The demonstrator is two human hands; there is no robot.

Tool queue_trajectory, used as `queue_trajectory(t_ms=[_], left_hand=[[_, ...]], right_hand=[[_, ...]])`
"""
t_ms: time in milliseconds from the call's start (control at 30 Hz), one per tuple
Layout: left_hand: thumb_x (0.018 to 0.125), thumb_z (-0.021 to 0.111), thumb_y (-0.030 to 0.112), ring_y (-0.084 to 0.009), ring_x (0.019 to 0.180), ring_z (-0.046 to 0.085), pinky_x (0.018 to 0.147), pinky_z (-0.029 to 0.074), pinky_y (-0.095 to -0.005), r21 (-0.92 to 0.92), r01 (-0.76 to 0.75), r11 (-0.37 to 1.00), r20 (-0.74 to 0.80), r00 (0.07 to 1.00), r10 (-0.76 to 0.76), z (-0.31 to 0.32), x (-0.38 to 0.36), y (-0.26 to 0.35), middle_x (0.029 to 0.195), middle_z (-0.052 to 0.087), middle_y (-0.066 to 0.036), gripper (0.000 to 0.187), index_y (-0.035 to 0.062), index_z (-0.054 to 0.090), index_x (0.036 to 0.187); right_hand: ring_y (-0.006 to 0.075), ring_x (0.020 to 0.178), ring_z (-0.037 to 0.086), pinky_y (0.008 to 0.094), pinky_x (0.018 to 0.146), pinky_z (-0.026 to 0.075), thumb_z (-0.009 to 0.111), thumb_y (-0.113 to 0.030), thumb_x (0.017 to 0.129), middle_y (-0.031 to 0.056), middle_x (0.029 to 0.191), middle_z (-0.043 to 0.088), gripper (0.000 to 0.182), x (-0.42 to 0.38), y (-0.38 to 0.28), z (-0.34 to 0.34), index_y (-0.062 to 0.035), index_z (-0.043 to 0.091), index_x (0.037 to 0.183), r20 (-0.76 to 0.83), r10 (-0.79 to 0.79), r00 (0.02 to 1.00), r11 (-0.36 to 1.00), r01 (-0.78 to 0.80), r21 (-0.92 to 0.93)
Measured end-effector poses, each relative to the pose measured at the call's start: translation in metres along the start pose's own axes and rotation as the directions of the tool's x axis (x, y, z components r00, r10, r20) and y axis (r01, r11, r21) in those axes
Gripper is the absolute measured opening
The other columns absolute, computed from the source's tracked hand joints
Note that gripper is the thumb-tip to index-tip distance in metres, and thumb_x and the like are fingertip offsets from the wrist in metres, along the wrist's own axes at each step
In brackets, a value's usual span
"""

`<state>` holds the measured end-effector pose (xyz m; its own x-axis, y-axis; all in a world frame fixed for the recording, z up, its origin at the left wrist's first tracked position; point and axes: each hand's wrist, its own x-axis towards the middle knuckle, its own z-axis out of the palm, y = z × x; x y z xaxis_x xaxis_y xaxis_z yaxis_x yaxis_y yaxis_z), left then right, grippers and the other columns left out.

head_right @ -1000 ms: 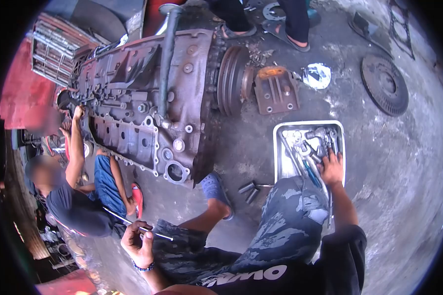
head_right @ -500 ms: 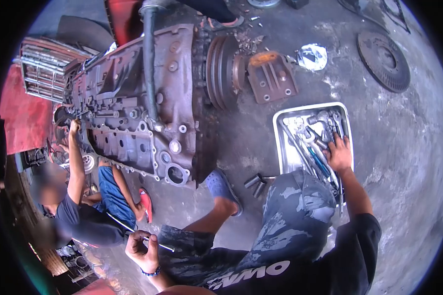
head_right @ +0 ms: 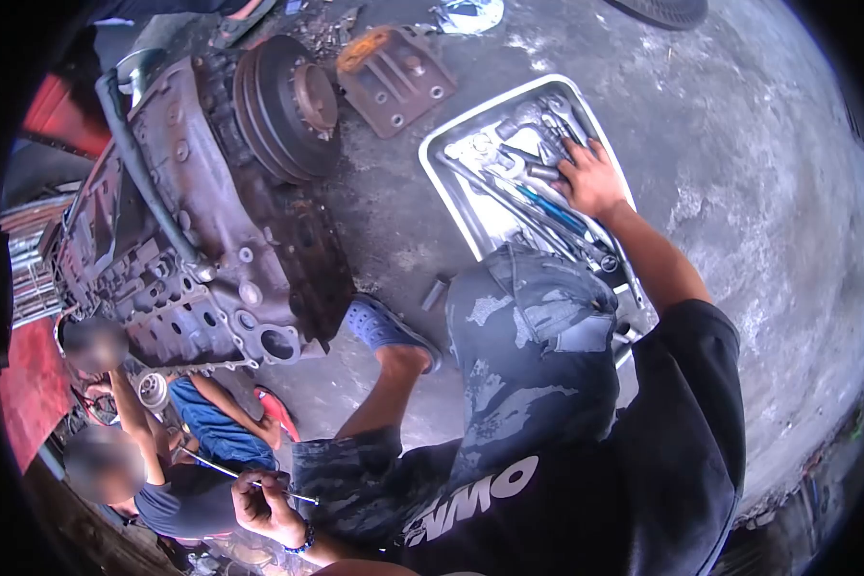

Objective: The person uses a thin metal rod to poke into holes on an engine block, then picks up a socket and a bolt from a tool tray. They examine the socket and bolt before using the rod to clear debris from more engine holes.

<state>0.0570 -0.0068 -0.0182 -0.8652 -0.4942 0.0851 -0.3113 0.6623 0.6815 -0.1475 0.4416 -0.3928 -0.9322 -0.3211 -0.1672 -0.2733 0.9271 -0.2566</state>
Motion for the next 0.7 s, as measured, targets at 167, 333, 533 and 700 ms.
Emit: queue_trajectory(t_ms=[167, 333, 533, 700], left_hand=[[0.086, 0.068, 0.015, -0.0096, 0.063, 0.050, 0.057, 0.038, -0.0212, 0.047, 0.024, 0.999, -0.004, 1.000, -0.024, -0.001, 0.000, 0.001, 0.074, 0.058, -0.005, 0.018, -0.0003, 0.059, 0.087], [0.086, 0.067, 0.015, -0.0091, 0.063, 0.049, 0.056, 0.038, -0.0215, 0.056, 0.024, 0.998, -0.034, 0.999, -0.023, 0.001, -0.001, 0.005, 0.075, 0.059, -0.005, 0.017, 0.0003, 0.059, 0.086], [0.089, 0.064, 0.008, -0.0046, 0.059, 0.046, 0.052, 0.033, -0.0177, 0.067, -0.041, 0.997, -0.015, 0.999, 0.043, 0.001, -0.001, 0.004, 0.081, 0.062, -0.008, 0.010, -0.0007, 0.060, 0.090], [0.089, 0.066, 0.007, -0.0039, 0.057, 0.045, 0.052, 0.033, -0.0175, 0.067, -0.072, 0.995, -0.022, 0.997, 0.074, 0.001, 0.000, 0.007, 0.082, 0.062, -0.007, 0.010, -0.0004, 0.060, 0.090]], right_hand=[[0.0291, 0.129, 0.045, 0.0484, 0.112, 0.026, 0.061, -0.037, 0.085, 0.0170, 0.145, 0.040, 0.036, 0.000, 0.002, 0.003, -0.0092, 0.064, 0.108, -0.009, -0.051, 0.999, 0.998, 0.050, -0.040], [0.0291, 0.132, 0.041, 0.0481, 0.112, 0.026, 0.066, -0.032, 0.080, 0.0162, 0.147, 0.037, 0.052, 0.001, -0.004, -0.006, -0.0090, 0.054, 0.125, -0.030, -0.043, 0.999, 0.997, 0.042, -0.060], [0.0301, 0.134, 0.038, 0.0485, 0.113, 0.025, 0.064, -0.032, 0.080, 0.0152, 0.147, 0.037, 0.057, 0.003, -0.005, -0.005, -0.0098, 0.051, 0.131, 0.020, -0.021, 1.000, 0.998, 0.022, -0.053], [0.0283, 0.135, 0.037, 0.0478, 0.114, 0.023, 0.062, -0.034, 0.082, 0.0135, 0.149, 0.036, 0.056, 0.003, -0.007, -0.011, -0.0112, 0.051, 0.132, 0.047, 0.015, 0.999, 0.997, -0.012, -0.070]])
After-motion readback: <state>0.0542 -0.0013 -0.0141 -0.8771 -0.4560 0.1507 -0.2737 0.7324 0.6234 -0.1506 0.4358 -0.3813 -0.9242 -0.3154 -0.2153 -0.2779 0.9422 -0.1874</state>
